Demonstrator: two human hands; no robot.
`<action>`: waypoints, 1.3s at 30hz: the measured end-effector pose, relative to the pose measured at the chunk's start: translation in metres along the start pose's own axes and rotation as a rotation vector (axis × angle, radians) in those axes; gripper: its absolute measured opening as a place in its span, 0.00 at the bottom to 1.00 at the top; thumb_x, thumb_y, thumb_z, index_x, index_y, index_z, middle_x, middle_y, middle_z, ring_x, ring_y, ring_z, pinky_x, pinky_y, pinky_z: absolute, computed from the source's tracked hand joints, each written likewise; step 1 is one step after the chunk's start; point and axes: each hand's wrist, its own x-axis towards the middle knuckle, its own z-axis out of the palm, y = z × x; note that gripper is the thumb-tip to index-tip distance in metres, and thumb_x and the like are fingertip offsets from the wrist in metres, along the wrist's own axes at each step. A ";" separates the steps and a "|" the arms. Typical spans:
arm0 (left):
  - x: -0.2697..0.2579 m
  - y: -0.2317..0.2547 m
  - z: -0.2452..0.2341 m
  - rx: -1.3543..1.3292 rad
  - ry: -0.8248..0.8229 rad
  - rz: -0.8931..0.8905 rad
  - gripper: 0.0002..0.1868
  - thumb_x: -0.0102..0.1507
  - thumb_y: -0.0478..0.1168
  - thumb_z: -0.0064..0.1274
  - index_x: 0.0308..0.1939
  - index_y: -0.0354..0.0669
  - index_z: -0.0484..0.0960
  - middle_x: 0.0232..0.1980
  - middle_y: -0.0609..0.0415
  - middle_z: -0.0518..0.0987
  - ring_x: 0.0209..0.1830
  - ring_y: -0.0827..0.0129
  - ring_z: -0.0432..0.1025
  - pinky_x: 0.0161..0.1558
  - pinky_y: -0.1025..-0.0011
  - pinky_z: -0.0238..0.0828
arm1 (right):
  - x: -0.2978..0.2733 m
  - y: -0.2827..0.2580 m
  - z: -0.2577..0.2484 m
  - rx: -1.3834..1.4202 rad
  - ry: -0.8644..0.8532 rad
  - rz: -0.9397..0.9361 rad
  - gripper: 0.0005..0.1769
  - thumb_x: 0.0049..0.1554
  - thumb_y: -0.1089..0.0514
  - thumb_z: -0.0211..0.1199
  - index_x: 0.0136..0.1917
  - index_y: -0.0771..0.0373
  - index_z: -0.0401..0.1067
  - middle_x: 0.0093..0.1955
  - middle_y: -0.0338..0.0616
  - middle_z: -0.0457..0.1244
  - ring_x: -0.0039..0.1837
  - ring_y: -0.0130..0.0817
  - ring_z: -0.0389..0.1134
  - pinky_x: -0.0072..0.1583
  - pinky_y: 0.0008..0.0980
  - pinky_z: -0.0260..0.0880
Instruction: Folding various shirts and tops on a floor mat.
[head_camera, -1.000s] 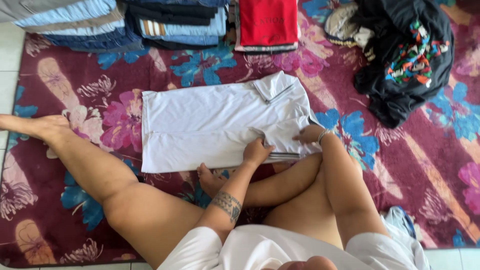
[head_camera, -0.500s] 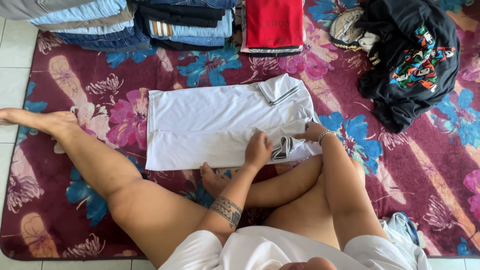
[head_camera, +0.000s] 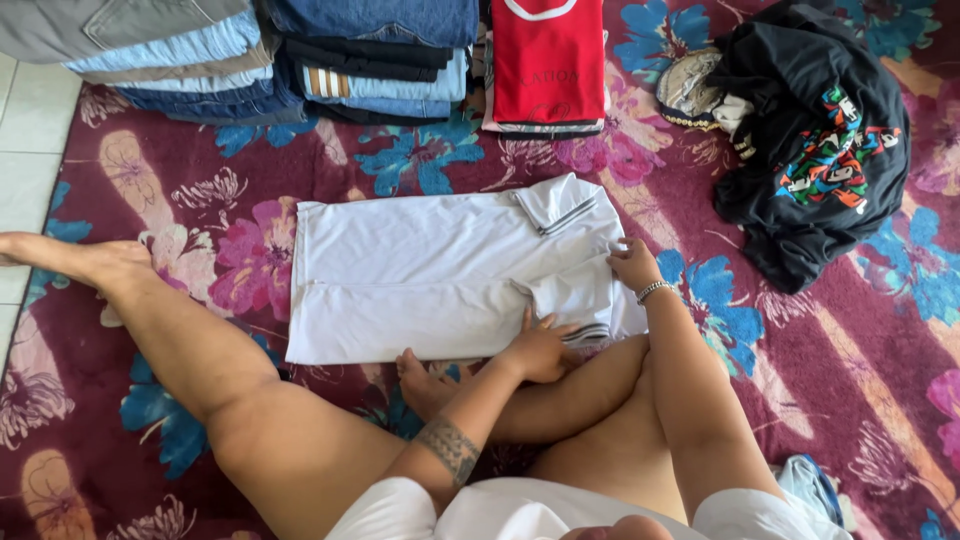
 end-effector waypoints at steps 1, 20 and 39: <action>0.009 -0.025 0.020 -0.102 0.110 0.037 0.21 0.56 0.43 0.57 0.54 0.68 0.86 0.76 0.53 0.62 0.75 0.44 0.52 0.70 0.35 0.38 | 0.000 -0.002 0.000 -0.102 0.076 -0.055 0.32 0.53 0.57 0.69 0.67 0.65 0.62 0.55 0.51 0.69 0.49 0.37 0.72 0.50 0.37 0.75; -0.132 -0.345 -0.121 0.305 0.509 -0.913 0.16 0.70 0.41 0.43 0.59 0.59 0.82 0.61 0.52 0.81 0.70 0.51 0.68 0.78 0.26 0.28 | 0.074 -0.102 0.035 -0.581 0.166 -0.149 0.27 0.56 0.42 0.65 0.58 0.66 0.76 0.55 0.61 0.70 0.60 0.54 0.71 0.64 0.46 0.69; -0.258 -0.251 -0.027 0.045 0.355 -1.042 0.17 0.56 0.52 0.65 0.49 0.69 0.86 0.76 0.57 0.64 0.78 0.47 0.54 0.72 0.24 0.20 | -0.249 -0.096 0.012 -0.573 -0.270 -0.191 0.22 0.50 0.44 0.74 0.52 0.58 0.80 0.46 0.50 0.73 0.48 0.37 0.75 0.52 0.34 0.73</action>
